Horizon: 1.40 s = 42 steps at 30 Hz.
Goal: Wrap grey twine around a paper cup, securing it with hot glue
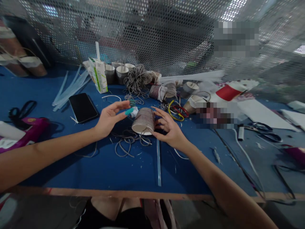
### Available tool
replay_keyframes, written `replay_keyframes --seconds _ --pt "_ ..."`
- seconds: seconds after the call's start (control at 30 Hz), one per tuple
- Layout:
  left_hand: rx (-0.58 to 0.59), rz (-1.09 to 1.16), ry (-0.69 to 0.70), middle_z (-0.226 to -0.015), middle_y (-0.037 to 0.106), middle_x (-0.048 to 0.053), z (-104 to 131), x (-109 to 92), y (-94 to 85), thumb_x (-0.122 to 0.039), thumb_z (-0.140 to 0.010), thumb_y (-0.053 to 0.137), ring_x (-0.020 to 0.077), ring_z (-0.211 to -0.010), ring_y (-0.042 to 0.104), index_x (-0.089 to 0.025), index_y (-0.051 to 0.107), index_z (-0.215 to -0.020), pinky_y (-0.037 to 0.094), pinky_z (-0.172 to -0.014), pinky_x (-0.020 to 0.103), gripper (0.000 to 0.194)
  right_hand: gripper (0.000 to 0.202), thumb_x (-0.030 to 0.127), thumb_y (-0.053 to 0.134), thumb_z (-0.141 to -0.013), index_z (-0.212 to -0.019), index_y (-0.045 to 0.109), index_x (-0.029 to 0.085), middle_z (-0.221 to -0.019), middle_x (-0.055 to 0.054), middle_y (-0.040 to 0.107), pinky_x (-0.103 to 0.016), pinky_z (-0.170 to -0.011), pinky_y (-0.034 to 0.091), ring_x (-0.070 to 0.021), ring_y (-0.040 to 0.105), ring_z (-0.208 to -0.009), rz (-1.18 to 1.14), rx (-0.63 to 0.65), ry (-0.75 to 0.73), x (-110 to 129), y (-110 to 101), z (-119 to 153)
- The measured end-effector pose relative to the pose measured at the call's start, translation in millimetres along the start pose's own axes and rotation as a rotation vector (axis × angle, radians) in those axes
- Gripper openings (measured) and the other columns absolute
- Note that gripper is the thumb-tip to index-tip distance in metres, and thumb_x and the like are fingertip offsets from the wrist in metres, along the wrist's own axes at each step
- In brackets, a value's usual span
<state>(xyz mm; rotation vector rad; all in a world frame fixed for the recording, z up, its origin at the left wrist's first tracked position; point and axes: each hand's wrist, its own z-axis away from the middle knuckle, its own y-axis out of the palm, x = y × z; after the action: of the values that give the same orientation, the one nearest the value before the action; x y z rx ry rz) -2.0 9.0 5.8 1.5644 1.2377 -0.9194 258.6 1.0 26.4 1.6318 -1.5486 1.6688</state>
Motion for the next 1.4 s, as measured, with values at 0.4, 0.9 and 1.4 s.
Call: replay_keyframes --seconds 0.4,0.9,1.4 --pt "-0.148 -0.054 -0.174 -0.046 0.057 -0.005 -4 -12 6.0 -0.028 -0.077 0.074 0.0054 -0.045 0.051 -0.017 0.063 -0.057 0.043 -0.049 0.016 0.026 0.074 0.044 0.075 -0.078 -0.144 0.042 0.030 -0.144 -0.014 0.050 -0.045 -0.085 0.061 -0.0237 0.066 -0.099 -0.051 -0.061 0.041 -1 -2 -2" --pt "-0.194 0.047 -0.280 -0.055 0.070 0.000 -5 -6 5.5 -0.029 -0.045 0.092 0.0105 -0.050 0.065 -0.015 0.069 -0.058 0.054 -0.052 0.022 0.030 0.066 0.043 0.076 -0.075 -0.131 0.045 0.029 -0.142 -0.013 0.050 -0.042 -0.080 0.060 -0.0222 0.063 -0.098 -0.097 -0.145 0.048 3 -1 -3" --pt "-0.226 0.073 -0.321 -0.050 0.063 -0.004 -6 -10 5.6 -0.018 -0.064 0.083 0.0051 -0.043 0.056 -0.016 0.060 -0.054 0.045 -0.044 0.017 0.025 0.062 0.058 0.075 -0.075 -0.125 0.051 0.030 -0.136 -0.012 0.055 -0.047 -0.094 0.058 -0.0262 0.063 -0.110 -0.018 -0.209 0.025 0 -8 -3"
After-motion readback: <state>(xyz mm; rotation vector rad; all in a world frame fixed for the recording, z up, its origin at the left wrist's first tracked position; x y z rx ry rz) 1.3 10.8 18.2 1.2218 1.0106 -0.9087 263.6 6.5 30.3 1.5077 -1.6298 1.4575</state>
